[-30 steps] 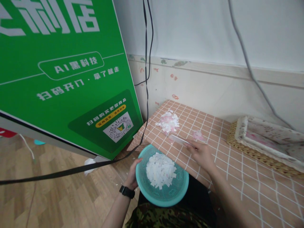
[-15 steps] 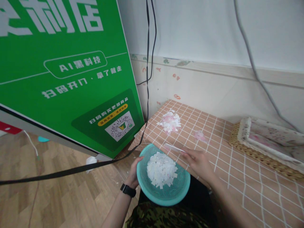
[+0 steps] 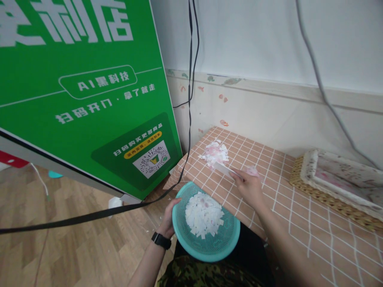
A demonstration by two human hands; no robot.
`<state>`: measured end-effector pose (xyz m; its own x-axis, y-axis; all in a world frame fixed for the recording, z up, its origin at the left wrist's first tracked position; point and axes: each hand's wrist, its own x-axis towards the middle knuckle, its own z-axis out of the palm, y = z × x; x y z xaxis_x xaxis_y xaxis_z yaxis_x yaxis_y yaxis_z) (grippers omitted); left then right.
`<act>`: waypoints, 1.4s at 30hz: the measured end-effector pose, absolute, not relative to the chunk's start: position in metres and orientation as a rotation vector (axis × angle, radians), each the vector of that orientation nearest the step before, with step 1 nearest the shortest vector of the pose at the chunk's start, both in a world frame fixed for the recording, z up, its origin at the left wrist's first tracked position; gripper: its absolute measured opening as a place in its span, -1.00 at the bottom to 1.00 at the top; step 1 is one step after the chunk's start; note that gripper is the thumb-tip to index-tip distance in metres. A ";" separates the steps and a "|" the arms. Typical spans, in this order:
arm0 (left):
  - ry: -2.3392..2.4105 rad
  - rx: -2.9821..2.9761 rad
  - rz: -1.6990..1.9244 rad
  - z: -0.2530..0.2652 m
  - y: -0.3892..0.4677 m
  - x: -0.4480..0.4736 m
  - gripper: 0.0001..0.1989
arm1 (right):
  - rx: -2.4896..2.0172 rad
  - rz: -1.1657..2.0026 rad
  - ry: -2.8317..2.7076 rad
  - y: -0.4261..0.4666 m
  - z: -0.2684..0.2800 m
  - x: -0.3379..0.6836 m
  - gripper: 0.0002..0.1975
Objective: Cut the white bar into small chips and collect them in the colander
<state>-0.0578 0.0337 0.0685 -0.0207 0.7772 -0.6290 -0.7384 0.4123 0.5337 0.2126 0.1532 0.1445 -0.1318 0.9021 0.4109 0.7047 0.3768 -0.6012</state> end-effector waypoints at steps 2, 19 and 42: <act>1.029 0.043 1.203 0.068 0.034 -0.058 -0.84 | -1.349 0.388 -1.934 0.157 0.145 0.212 -0.69; 0.994 0.029 1.162 0.060 0.032 -0.065 -0.82 | -1.253 0.672 -2.028 0.173 0.160 0.223 -0.70; 0.986 -0.016 1.042 0.061 0.019 -0.071 -0.80 | -1.450 0.235 -1.767 0.139 0.147 0.242 -0.69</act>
